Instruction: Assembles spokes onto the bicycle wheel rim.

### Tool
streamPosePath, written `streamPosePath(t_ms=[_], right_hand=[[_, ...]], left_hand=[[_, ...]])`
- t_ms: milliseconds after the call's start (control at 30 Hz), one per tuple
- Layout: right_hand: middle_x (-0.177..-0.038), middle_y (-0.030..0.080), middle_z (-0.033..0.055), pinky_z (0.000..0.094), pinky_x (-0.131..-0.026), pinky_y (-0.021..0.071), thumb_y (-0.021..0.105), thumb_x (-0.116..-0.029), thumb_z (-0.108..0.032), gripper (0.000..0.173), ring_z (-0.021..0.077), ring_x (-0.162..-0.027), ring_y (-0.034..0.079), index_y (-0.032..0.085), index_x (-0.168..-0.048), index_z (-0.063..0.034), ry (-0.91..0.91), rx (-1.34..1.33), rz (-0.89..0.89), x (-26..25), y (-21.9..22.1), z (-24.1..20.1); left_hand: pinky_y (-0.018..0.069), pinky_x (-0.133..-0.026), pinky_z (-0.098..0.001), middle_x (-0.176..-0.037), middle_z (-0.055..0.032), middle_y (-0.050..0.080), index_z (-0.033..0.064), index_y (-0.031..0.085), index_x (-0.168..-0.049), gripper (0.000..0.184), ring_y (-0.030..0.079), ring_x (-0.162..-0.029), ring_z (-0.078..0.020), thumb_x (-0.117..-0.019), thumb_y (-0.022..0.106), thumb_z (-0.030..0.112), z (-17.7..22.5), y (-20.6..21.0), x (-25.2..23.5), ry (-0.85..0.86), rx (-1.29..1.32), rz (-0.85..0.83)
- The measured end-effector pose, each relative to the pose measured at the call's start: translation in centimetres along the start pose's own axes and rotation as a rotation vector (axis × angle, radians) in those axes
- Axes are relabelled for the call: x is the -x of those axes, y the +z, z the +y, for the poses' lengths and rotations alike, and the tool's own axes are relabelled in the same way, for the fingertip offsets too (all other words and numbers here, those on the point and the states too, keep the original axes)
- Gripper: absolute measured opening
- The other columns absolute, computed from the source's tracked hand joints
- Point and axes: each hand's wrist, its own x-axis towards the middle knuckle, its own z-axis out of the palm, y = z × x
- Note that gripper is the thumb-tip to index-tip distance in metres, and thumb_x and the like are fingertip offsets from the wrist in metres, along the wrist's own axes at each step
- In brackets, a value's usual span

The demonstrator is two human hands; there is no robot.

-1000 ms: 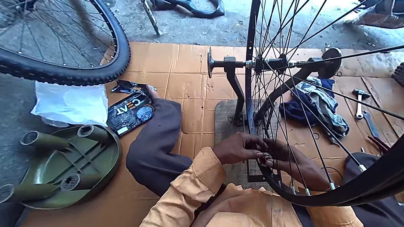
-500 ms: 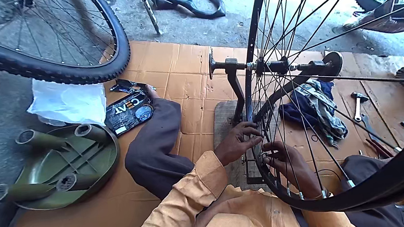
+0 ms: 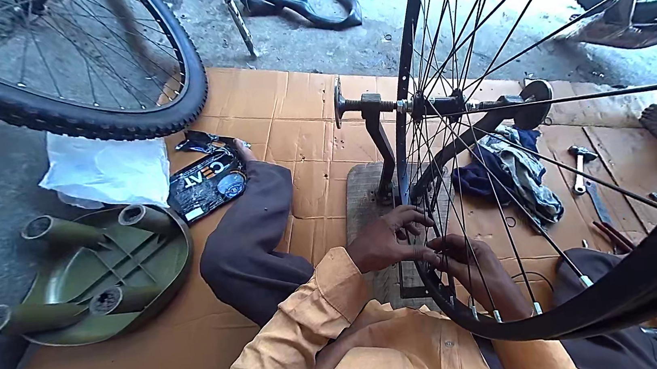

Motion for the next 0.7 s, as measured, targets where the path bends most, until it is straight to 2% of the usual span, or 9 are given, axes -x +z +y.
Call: streamPosePath(t_ms=[67,100,200,333,433,533,633,700], right_hand=[[-0.095,0.073,0.0046,0.0326,-0.073,0.0598,0.076,-0.0926,-0.021,0.023,0.0172,-0.079,0.069,0.073,-0.115,-0.0135,0.031,-0.073,-0.027,0.0,0.0,-1.4],[-0.098,0.074,0.0061,0.0317,-0.076,0.0606,0.076,-0.0921,-0.016,0.024,0.0167,-0.083,0.07,0.072,-0.115,-0.0092,0.058,-0.114,-0.036,0.0,0.0,-2.3],[-0.097,0.074,0.0092,0.0325,-0.077,0.061,0.075,-0.0916,-0.011,0.026,0.0181,-0.082,0.071,0.071,-0.117,-0.0053,0.08,-0.149,-0.06,0.1,-0.1,-2.9],[-0.096,0.073,0.0124,0.0334,-0.076,0.0609,0.074,-0.0901,-0.007,0.028,0.02,-0.081,0.071,0.071,-0.118,-0.0045,0.081,-0.195,-0.095,0.1,-0.6,-2.6],[-0.088,0.072,0.012,0.031,-0.071,0.0597,0.076,-0.0863,-0.004,0.029,0.0184,-0.074,0.069,0.069,-0.115,-0.0023,0.08,-0.21,-0.097,0.0,-0.3,-3.4],[-0.076,0.069,0.005,0.0231,-0.067,0.057,0.075,-0.0817,0.009,0.03,0.0097,-0.066,0.066,0.064,-0.108,0.0007,0.181,-0.158,-0.032,0.0,0.8,-7.1],[-0.078,0.069,0.0042,0.0239,-0.068,0.057,0.077,-0.0842,-0.001,0.033,0.0101,-0.068,0.066,0.062,-0.114,-0.0024,0.115,-0.12,-0.08,-0.1,0.6,-6.0],[-0.081,0.068,0.0046,0.024,-0.068,0.0576,0.076,-0.0855,-0.002,0.031,0.0103,-0.07,0.067,0.06,-0.113,-0.0027,0.095,-0.112,-0.09,-0.1,0.7,-6.0]], left_hand=[[0.0546,-0.087,-0.0365,-0.152,-0.0049,0.046,0.0167,0.065,-0.131,0.062,0.059,-0.117,-0.0174,-0.079,0.087,0.044,0.0,-0.1,0.2,-0.013,-0.055,-0.078],[0.0547,-0.086,-0.0358,-0.152,-0.0059,0.045,0.0169,0.066,-0.131,0.062,0.06,-0.115,-0.0174,-0.0793,0.087,0.043,0.0,-0.1,0.3,-0.013,-0.076,-0.092],[0.0531,-0.075,-0.0298,-0.149,-0.0078,0.048,0.0163,0.067,-0.128,0.053,0.061,-0.099,-0.0144,-0.0828,0.085,0.036,0.4,-0.2,0.4,0.008,-0.112,-0.111],[0.047,-0.064,-0.0248,-0.149,-0.0086,0.048,0.0157,0.067,-0.13,0.048,0.055,-0.078,-0.0091,-0.0861,0.083,0.026,0.0,-0.5,0.1,0.049,-0.131,-0.129],[0.045,-0.059,-0.0239,-0.147,-0.0073,0.051,0.0151,0.067,-0.132,0.048,0.053,-0.072,-0.0079,-0.0868,0.082,0.022,-0.5,-0.5,0.0,0.082,-0.15,-0.11],[0.0439,-0.057,-0.0251,-0.14,-0.0047,0.058,0.0148,0.069,-0.128,0.047,0.053,-0.07,-0.0083,-0.084,0.085,0.018,-0.5,-0.2,0.0,0.091,-0.196,-0.037],[0.0507,-0.063,-0.0285,-0.144,-0.0064,0.057,0.0152,0.069,-0.13,0.049,0.06,-0.078,-0.0112,-0.0839,0.085,0.023,-0.8,-0.3,-0.1,0.084,-0.225,-0.026],[0.0512,-0.067,-0.0288,-0.144,-0.0072,0.057,0.0163,0.069,-0.13,0.05,0.061,-0.083,-0.0123,-0.0838,0.085,0.024,-0.8,-0.5,-0.2,0.081,-0.217,-0.04]])
